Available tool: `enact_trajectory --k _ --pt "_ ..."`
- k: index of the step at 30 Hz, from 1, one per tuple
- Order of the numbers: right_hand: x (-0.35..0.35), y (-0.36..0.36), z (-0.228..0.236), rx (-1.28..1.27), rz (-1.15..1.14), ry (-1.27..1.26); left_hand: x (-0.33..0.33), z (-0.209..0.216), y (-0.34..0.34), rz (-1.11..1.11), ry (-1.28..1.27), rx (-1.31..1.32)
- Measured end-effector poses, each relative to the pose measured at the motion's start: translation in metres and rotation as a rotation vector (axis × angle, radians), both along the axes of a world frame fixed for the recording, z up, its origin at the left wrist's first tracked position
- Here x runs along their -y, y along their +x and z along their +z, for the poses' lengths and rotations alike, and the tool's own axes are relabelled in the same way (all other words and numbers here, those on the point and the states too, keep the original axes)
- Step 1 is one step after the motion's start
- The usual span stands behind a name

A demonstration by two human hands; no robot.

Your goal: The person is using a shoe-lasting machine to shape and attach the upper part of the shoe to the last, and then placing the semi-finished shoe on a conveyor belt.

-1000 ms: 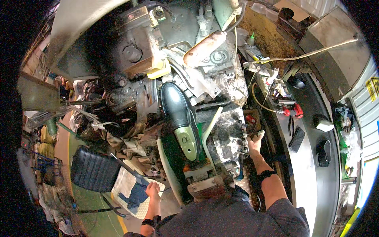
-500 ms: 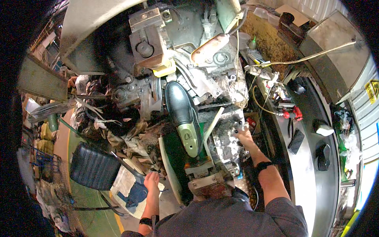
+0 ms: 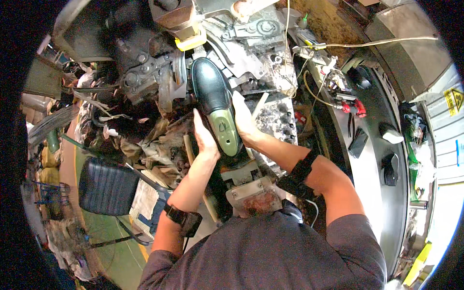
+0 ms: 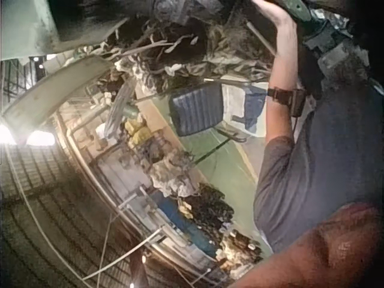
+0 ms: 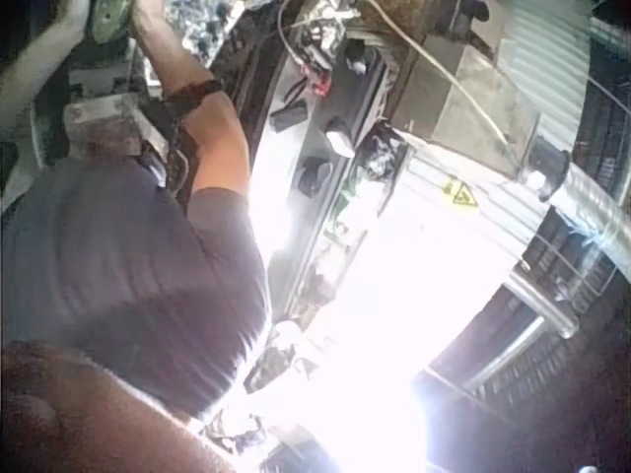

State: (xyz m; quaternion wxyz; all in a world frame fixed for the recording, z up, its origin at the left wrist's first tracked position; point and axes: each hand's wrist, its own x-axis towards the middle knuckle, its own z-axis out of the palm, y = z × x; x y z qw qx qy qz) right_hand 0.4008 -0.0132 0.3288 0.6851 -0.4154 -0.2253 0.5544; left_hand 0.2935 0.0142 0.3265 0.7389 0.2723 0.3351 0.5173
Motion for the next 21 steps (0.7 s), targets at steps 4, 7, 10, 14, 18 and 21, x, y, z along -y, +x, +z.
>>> enact_trajectory --k 4,7,10,14,18,21 --pt "0.002 -0.002 -0.005 0.015 -0.005 -0.062 -0.010 -0.006 0.005 -0.029 -0.141 0.037" --pt "0.004 -0.004 -0.010 0.004 -0.004 -0.031 -0.010 -0.011 0.004 -0.021 -0.121 -0.004" --pt "0.006 -0.003 -0.007 0.016 0.013 -0.005 -0.010 -0.012 0.007 -0.006 -0.114 0.026" --pt "0.015 -0.009 0.007 0.056 0.016 -0.026 -0.009 -0.008 0.004 0.002 -0.111 0.059" --pt "0.010 0.005 -0.023 -0.166 0.059 -0.047 -0.006 0.009 0.008 -0.095 -0.120 0.147" --pt "0.011 -0.002 -0.025 -0.180 0.077 -0.023 -0.016 0.002 0.004 -0.063 -0.106 0.148"
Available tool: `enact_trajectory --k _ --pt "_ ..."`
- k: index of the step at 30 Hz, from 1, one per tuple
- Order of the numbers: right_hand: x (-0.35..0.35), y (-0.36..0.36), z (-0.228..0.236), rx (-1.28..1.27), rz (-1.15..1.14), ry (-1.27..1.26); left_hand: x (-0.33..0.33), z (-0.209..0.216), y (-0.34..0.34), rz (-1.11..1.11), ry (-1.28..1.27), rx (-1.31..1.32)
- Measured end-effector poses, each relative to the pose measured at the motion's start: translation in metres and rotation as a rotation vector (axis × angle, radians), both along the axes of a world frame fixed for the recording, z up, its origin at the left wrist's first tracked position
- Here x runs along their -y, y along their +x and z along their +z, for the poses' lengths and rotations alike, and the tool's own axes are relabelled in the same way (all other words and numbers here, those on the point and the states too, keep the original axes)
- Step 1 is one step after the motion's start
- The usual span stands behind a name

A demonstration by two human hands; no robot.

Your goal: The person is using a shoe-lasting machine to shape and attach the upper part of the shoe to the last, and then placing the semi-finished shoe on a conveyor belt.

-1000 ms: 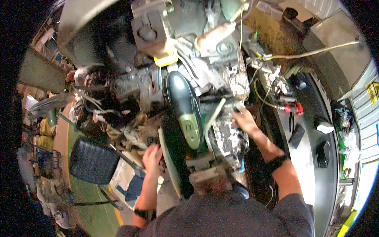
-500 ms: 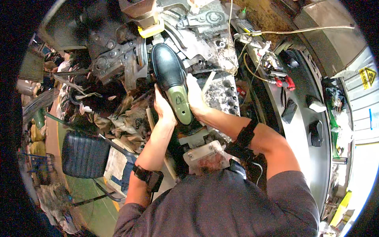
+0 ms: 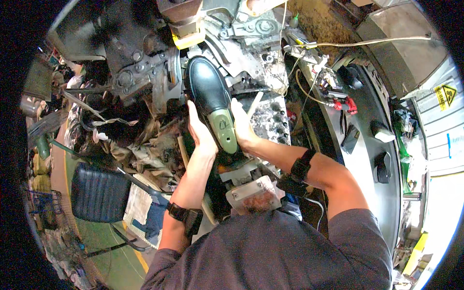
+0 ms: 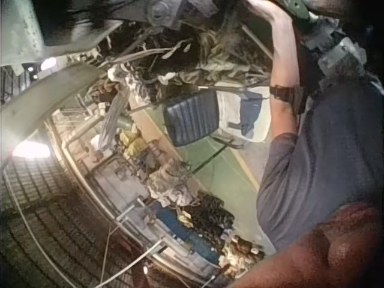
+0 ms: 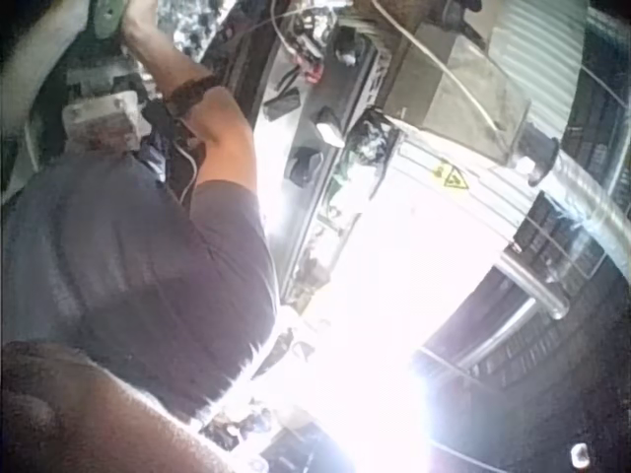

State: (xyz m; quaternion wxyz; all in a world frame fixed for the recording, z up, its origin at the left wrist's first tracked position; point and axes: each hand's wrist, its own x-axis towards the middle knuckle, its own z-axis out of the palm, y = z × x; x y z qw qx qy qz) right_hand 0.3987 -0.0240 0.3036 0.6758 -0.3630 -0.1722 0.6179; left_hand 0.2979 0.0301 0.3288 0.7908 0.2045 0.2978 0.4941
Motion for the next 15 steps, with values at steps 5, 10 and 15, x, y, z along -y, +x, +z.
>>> enact_trajectory --k 5,10,15 --pt "0.001 0.006 0.006 0.089 -0.031 0.063 0.003 -0.005 0.008 -0.051 0.008 0.096" --pt "0.012 0.006 0.045 0.214 0.042 -0.179 0.007 0.018 -0.001 -0.122 -0.146 0.157" --pt "0.050 0.091 0.022 1.011 0.179 -0.091 0.045 0.050 -0.020 0.024 0.256 -0.483"
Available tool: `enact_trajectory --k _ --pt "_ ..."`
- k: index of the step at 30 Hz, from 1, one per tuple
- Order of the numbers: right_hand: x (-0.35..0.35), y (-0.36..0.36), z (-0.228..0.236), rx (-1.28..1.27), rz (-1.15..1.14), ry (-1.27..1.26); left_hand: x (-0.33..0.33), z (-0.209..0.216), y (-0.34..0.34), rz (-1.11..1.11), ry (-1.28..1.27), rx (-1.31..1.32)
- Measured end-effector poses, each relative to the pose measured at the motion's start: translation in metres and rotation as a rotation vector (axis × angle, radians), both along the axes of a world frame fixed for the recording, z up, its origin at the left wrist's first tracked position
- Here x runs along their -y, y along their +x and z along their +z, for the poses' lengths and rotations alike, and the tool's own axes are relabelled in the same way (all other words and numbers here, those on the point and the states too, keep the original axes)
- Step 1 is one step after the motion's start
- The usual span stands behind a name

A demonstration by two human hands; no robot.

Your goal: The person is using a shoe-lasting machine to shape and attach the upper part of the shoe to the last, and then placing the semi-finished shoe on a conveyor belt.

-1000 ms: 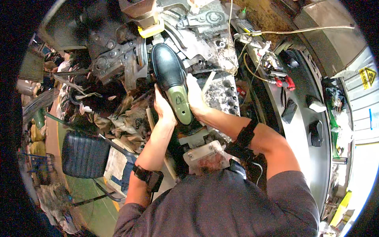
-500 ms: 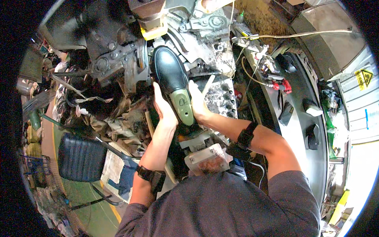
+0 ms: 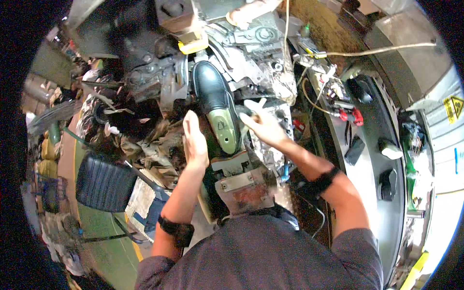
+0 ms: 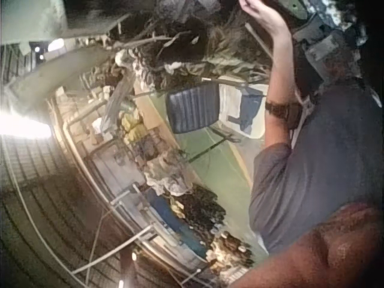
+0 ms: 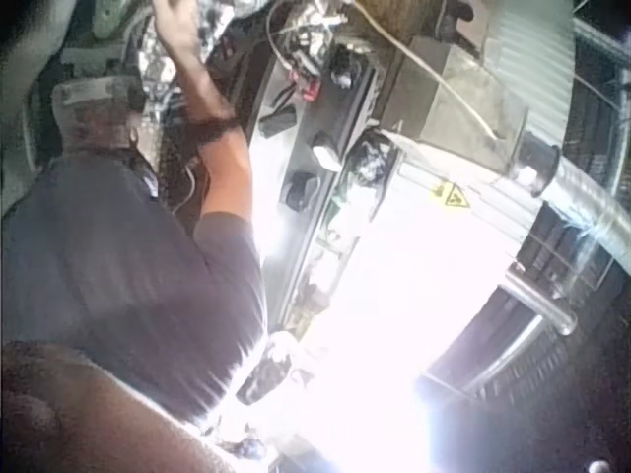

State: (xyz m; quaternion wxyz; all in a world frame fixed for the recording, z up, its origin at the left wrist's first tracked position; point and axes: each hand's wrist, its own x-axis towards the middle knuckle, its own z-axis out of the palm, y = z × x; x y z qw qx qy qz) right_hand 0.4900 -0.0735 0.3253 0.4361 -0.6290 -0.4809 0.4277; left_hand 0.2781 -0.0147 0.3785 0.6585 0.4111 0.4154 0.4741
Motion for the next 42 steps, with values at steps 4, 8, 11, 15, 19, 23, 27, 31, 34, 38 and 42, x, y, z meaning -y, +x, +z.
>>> enact_trajectory --k 4,8,11,15,19,23,27,31,34,38,42 --pt "0.052 0.013 0.007 0.772 0.074 0.089 0.033 0.009 0.016 0.032 0.588 -0.537" --pt "0.068 0.006 -0.015 0.852 0.021 0.227 0.041 -0.002 0.034 0.177 0.705 -0.804" --pt "0.064 0.007 -0.018 0.711 -0.114 0.161 0.041 -0.005 0.035 0.203 0.750 -0.783" --pt "0.063 0.006 -0.017 0.711 -0.060 0.227 0.042 -0.010 0.035 0.250 0.772 -0.788" --pt "0.063 0.007 -0.016 0.704 -0.066 0.208 0.041 -0.013 0.036 0.236 0.753 -0.789" --pt "0.062 0.009 -0.015 0.707 -0.049 0.220 0.041 -0.014 0.037 0.256 0.740 -0.776" --pt "0.064 0.006 -0.015 0.683 -0.048 0.211 0.043 -0.015 0.034 0.262 0.740 -0.801" --pt "0.063 0.010 -0.022 0.673 -0.076 0.241 0.044 -0.015 0.037 0.268 0.730 -0.798" --pt "0.062 0.011 -0.022 0.683 -0.074 0.229 0.044 -0.013 0.037 0.240 0.698 -0.787" --pt "0.061 0.011 -0.019 0.668 -0.073 0.199 0.045 -0.011 0.036 0.238 0.674 -0.801" --pt "0.059 0.006 -0.012 0.687 -0.079 0.186 0.044 -0.011 0.034 0.221 0.651 -0.807"
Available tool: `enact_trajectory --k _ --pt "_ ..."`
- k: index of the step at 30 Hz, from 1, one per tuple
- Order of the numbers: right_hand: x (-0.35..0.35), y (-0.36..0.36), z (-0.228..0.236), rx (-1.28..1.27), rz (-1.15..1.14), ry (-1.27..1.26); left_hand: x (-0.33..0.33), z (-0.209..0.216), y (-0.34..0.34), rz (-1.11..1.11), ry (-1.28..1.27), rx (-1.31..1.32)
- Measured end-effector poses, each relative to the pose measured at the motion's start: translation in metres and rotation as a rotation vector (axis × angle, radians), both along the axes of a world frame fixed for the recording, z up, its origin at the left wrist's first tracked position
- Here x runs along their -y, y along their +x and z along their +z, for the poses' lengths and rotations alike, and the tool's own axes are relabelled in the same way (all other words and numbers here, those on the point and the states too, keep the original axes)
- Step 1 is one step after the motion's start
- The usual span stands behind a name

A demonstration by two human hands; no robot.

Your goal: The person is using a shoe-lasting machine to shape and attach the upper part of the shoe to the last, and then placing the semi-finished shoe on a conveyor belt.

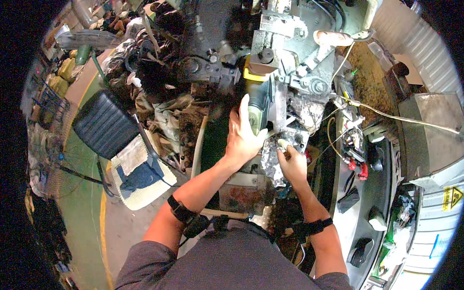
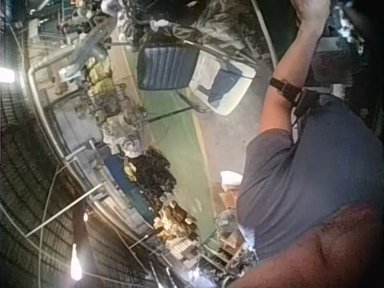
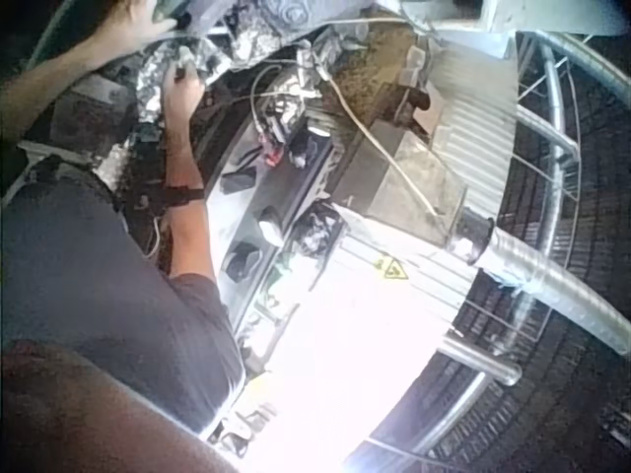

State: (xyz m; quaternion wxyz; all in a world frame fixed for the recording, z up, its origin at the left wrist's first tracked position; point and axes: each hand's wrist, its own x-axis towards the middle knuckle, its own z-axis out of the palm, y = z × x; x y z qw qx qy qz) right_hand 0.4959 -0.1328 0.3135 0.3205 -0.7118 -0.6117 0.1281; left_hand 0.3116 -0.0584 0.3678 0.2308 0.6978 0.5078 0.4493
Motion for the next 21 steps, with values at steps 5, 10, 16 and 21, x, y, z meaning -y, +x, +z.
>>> enact_trajectory --k 5,10,16,21 --pt "0.002 0.001 -0.004 -0.041 -0.003 0.018 0.002 -0.005 0.002 -0.001 0.021 0.002" --pt "0.001 0.002 -0.007 -0.018 -0.036 -0.006 0.002 -0.007 -0.001 -0.017 0.028 0.039" --pt "0.001 0.004 -0.005 0.005 -0.033 0.001 -0.018 0.007 -0.008 0.021 0.186 0.068" --pt "0.004 -0.006 0.006 -0.024 -0.055 -0.026 -0.053 0.012 -0.012 -0.008 0.135 0.016"
